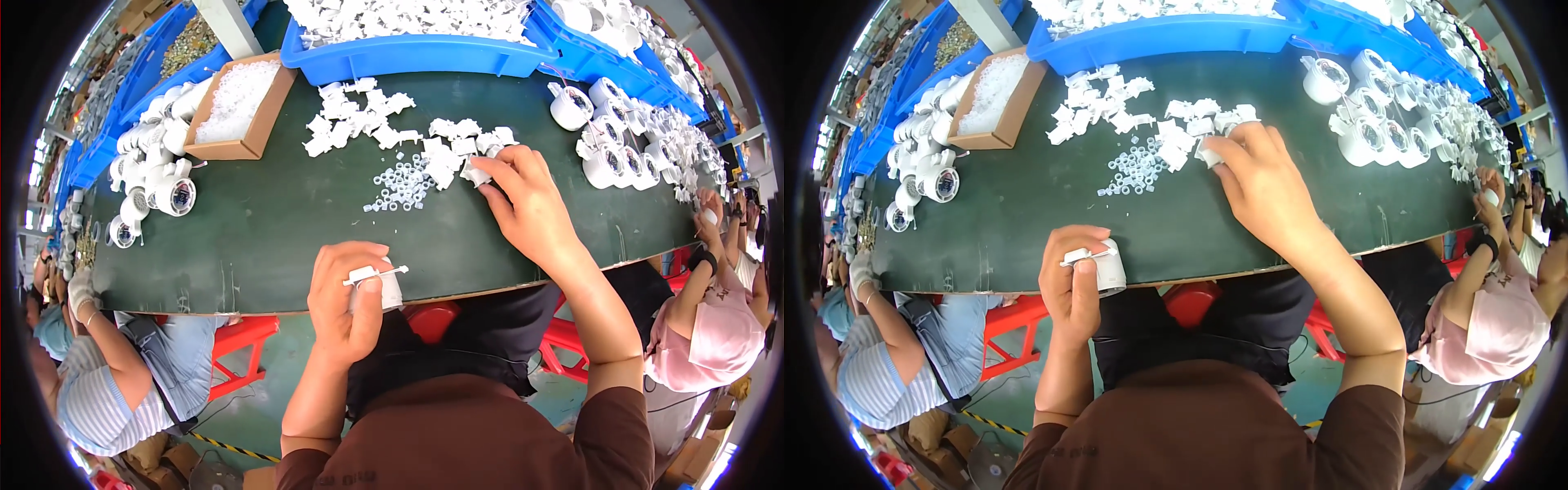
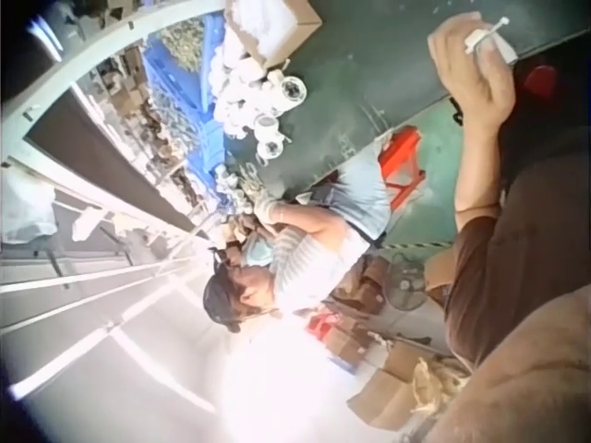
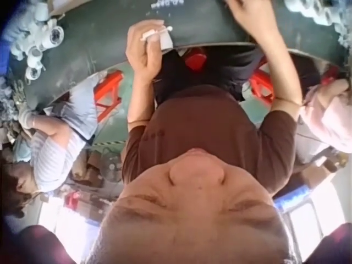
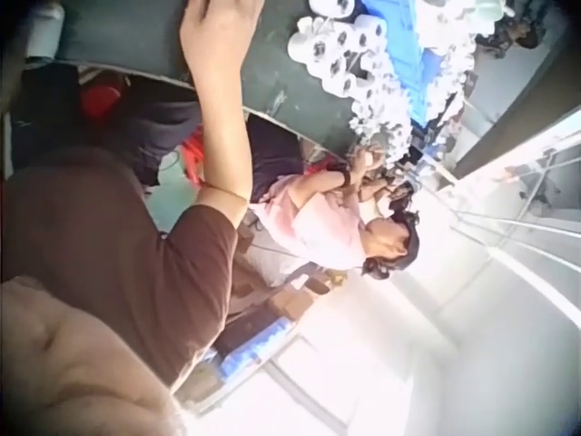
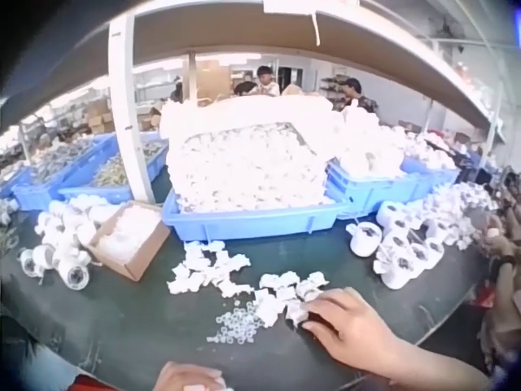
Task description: The person picks up a white plastic component and a small wire, inserts the wire into the component, and then presses a small white cap onto it. After repeating this assembly for several units, the person reaches into a blue bin to gather more plastic components.
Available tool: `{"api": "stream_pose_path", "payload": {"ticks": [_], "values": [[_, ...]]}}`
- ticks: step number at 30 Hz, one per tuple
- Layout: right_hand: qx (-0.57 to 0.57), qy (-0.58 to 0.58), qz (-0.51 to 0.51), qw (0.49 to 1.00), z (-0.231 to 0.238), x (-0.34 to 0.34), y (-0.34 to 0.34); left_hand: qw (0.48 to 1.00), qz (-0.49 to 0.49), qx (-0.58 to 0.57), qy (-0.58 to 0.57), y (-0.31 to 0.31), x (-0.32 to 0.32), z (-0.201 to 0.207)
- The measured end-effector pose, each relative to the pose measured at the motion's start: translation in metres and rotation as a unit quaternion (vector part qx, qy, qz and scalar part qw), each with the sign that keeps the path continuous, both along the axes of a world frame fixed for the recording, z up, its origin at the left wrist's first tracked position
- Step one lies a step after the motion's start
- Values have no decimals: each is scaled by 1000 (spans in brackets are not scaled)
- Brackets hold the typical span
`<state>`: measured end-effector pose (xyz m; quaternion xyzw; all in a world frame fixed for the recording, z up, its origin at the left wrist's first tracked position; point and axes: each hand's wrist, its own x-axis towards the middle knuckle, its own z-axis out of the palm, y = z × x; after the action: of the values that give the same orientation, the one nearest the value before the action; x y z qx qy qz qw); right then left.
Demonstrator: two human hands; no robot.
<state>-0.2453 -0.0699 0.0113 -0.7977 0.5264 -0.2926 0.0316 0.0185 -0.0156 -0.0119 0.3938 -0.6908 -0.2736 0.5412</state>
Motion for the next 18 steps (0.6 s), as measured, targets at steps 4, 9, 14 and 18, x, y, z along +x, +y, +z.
{"api": "stream_pose_path", "payload": {"ticks": [4,9,14,18], "values": [[31,6,16,999,4,-4,7,1000,3,17,10,3,0,-2],[52,-94,-60,992,13,-8,19,1000,19,-2,-12,3,-3,-2],[94,2,-105,990,12,6,19,999,13,-26,-30,-2,-2,-3],[112,-49,-63,991,8,0,20,999,14,-28,-22,1,0,-4]]}}
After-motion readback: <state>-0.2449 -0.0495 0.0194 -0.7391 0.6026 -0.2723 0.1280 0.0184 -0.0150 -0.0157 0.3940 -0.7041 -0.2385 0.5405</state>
